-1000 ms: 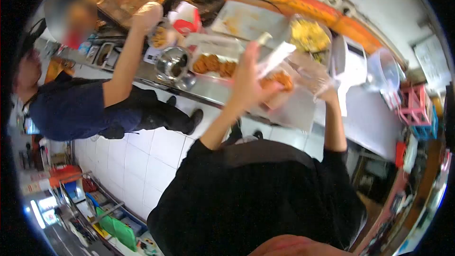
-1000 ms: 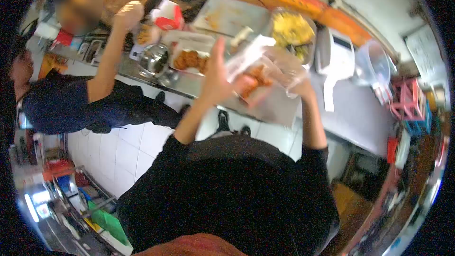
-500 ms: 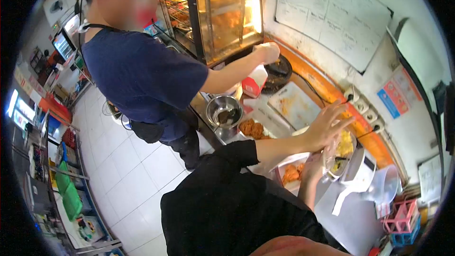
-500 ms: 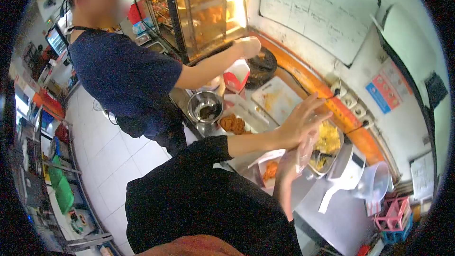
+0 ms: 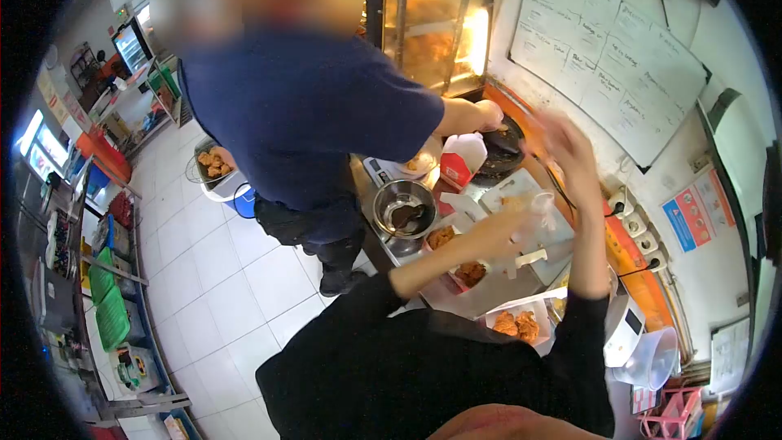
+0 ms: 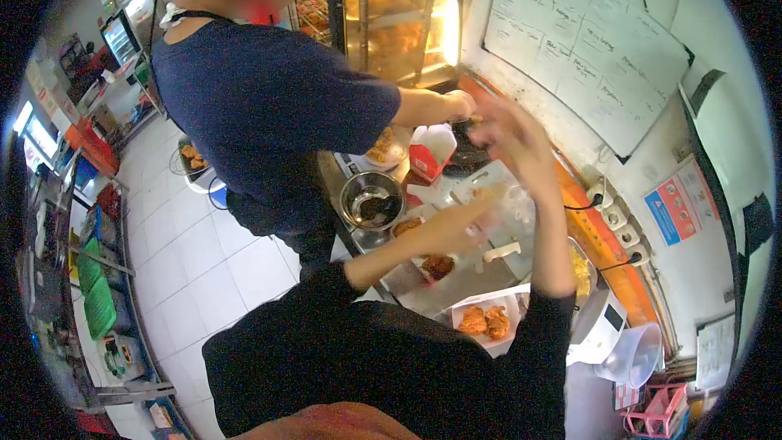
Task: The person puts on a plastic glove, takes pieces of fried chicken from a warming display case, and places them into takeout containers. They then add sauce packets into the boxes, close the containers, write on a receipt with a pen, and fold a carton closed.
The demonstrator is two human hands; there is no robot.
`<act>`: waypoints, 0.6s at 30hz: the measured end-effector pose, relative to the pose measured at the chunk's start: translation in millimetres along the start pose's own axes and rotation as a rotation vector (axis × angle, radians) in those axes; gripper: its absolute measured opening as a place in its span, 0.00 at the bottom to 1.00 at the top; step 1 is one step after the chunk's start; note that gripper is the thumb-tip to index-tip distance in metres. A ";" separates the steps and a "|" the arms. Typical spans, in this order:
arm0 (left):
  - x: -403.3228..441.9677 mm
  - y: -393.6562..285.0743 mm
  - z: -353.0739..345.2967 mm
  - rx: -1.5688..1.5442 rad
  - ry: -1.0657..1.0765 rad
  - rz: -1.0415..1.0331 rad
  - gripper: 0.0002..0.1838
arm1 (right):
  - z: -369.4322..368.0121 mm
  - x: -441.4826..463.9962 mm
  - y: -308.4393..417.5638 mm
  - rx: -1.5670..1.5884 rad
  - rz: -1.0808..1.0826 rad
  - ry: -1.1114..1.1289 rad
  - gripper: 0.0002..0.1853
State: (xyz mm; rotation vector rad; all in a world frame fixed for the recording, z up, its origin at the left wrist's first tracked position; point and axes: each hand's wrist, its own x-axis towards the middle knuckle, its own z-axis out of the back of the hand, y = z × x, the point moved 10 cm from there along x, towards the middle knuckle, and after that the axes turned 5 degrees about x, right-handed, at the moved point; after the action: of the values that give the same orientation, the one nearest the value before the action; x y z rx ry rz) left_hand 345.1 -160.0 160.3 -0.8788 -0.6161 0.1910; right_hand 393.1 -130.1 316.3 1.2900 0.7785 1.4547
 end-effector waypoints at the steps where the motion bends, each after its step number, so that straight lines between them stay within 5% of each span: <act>1: -31.4 21.5 -10.2 0.029 0.116 0.112 0.25 | -16.0 48.3 12.7 -0.197 0.204 0.033 0.20; 3: -94.3 35.1 -5.4 -0.078 0.219 0.189 0.22 | -48.1 134.9 29.3 -0.286 0.383 0.171 0.20; 5: -149.5 64.1 9.6 -0.089 0.018 0.151 0.19 | -81.1 207.2 42.4 -0.159 0.502 0.321 0.24; 7: -215.0 98.7 25.2 -0.151 -0.032 0.467 0.21 | -119.6 239.1 62.0 -0.155 0.548 0.380 0.27; 10: -313.7 138.6 60.3 -0.088 -0.334 0.671 0.21 | -168.6 301.8 61.9 -0.238 0.564 0.430 0.29; 14: -373.9 133.7 98.8 0.094 -0.512 0.878 0.21 | -196.1 330.1 90.2 -0.223 1.040 0.195 0.36; 16: -386.8 139.5 106.6 0.075 -0.582 0.922 0.21 | -204.4 367.9 83.1 -0.475 0.937 -0.062 0.32; 18: -389.5 142.3 110.1 0.087 -0.593 0.946 0.21 | -221.5 363.9 93.4 -0.364 0.788 0.102 0.31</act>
State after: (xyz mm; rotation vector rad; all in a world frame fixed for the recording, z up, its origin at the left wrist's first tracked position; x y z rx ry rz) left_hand -21.9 -152.9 -61.9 -0.9769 -0.6850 1.3578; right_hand 180.7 218.9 469.1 1.2954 0.0174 2.1719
